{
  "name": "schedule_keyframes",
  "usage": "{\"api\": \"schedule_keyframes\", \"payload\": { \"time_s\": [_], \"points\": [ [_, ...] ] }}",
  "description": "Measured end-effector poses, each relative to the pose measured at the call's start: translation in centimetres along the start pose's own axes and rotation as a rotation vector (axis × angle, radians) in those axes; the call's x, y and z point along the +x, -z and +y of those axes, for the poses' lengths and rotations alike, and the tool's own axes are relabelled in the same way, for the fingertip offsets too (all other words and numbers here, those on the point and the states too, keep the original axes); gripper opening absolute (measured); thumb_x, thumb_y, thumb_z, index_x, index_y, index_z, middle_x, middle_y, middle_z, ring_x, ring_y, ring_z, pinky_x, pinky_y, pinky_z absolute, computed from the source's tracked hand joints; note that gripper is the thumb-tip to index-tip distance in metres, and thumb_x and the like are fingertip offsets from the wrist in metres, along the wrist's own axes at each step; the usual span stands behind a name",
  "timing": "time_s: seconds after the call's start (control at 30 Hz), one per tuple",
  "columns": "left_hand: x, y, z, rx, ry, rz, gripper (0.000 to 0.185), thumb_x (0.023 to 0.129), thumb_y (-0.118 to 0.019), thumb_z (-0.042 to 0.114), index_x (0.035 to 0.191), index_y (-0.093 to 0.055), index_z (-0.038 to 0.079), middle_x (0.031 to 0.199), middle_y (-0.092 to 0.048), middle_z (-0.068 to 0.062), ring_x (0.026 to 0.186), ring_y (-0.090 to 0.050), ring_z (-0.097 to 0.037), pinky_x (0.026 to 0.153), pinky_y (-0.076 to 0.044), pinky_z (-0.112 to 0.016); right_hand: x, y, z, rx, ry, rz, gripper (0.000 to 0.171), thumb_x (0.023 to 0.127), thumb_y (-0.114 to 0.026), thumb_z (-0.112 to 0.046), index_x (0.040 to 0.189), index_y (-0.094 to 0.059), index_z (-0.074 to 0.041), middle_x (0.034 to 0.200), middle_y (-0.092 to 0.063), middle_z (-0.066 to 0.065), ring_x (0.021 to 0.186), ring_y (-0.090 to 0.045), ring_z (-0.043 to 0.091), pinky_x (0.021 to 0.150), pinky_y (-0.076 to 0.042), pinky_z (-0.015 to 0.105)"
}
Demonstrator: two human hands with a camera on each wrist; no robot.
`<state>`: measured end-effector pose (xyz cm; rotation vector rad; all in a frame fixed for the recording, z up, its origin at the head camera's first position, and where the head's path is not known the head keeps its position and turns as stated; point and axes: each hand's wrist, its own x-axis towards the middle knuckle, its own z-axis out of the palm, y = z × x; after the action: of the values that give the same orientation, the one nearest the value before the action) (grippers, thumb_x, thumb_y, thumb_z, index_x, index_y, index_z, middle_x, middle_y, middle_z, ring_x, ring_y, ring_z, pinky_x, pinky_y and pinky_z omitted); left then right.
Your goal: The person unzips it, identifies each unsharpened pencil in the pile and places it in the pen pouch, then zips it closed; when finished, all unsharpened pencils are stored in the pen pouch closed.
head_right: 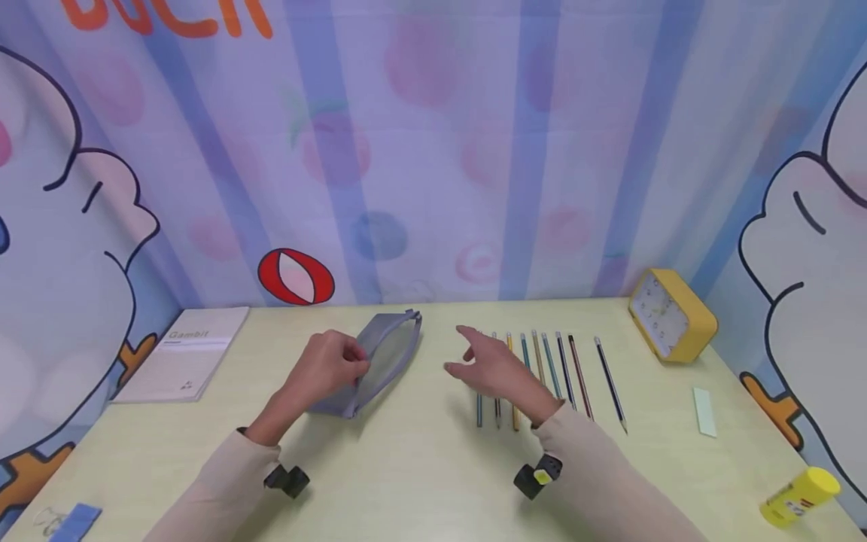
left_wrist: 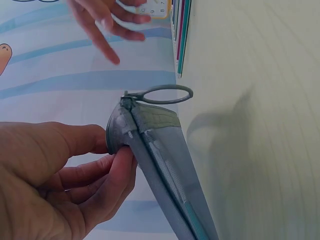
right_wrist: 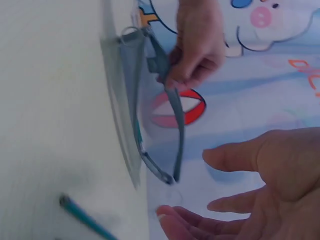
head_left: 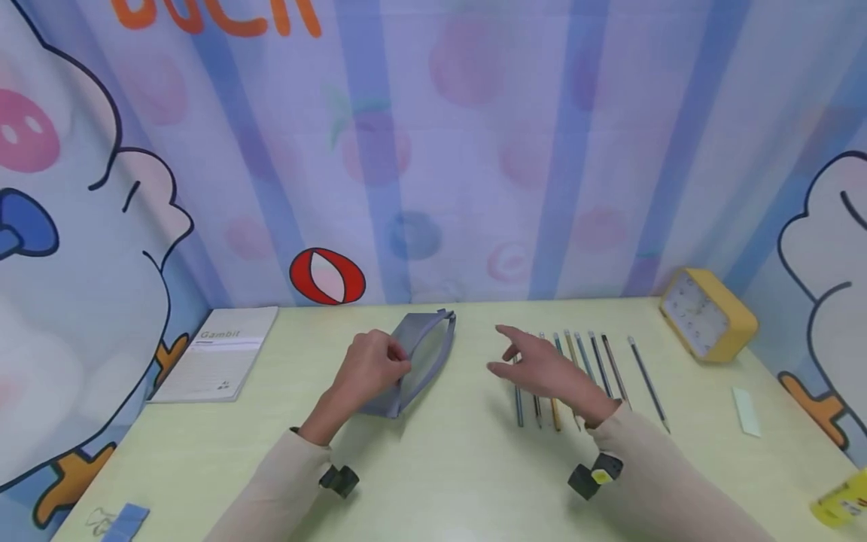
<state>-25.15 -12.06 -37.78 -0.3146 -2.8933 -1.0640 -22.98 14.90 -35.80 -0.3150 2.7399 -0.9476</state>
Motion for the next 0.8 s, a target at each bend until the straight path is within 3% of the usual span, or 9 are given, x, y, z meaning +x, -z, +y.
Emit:
{"api": "schedule_keyframes", "payload": {
  "time_s": [0.4, 0.67, 0.8],
  "points": [
    [-0.1, 0.4, 0.1, 0.011, -0.003, 0.005, 0.009, 0.086, -0.073, 0.009, 0.079, -0.077, 0.005, 0.07, -0.072, -0.004, 0.057, -0.063, -0.011, 0.056, -0.05, -0.024, -3.1, 5.9, 4.7, 0.095, -0.075, -0.004, 0.075, 0.104, -0.054, -0.034, 0.16, -0.018, -0.001, 0.132, -0.057, 0.03, 0.103, -0.069, 0.033, 0.082, -0.058, 0.044],
    [-0.3, 0.2, -0.1, -0.001, 0.001, 0.0, 0.009, 0.086, -0.072, 0.009, 0.078, -0.076, 0.005, 0.069, -0.072, -0.003, 0.056, -0.063, -0.011, 0.055, -0.05, -0.024, -3.1, 7.2, 7.4, 0.035, -0.136, 0.038, 0.073, 0.104, -0.052, -0.031, 0.157, -0.018, 0.008, 0.131, -0.056, 0.036, 0.1, -0.07, 0.035, 0.079, -0.059, 0.043],
    [-0.3, 0.3, 0.0, -0.004, 0.007, 0.002, 0.009, 0.086, -0.073, 0.009, 0.079, -0.076, 0.006, 0.069, -0.072, -0.004, 0.056, -0.063, -0.011, 0.055, -0.05, -0.025, -2.8, 7.1, 9.0, -0.015, -0.162, 0.056, 0.068, 0.102, -0.055, -0.021, 0.153, -0.024, 0.012, 0.121, -0.061, 0.033, 0.086, -0.069, 0.029, 0.072, -0.057, 0.04]
  ]
}}
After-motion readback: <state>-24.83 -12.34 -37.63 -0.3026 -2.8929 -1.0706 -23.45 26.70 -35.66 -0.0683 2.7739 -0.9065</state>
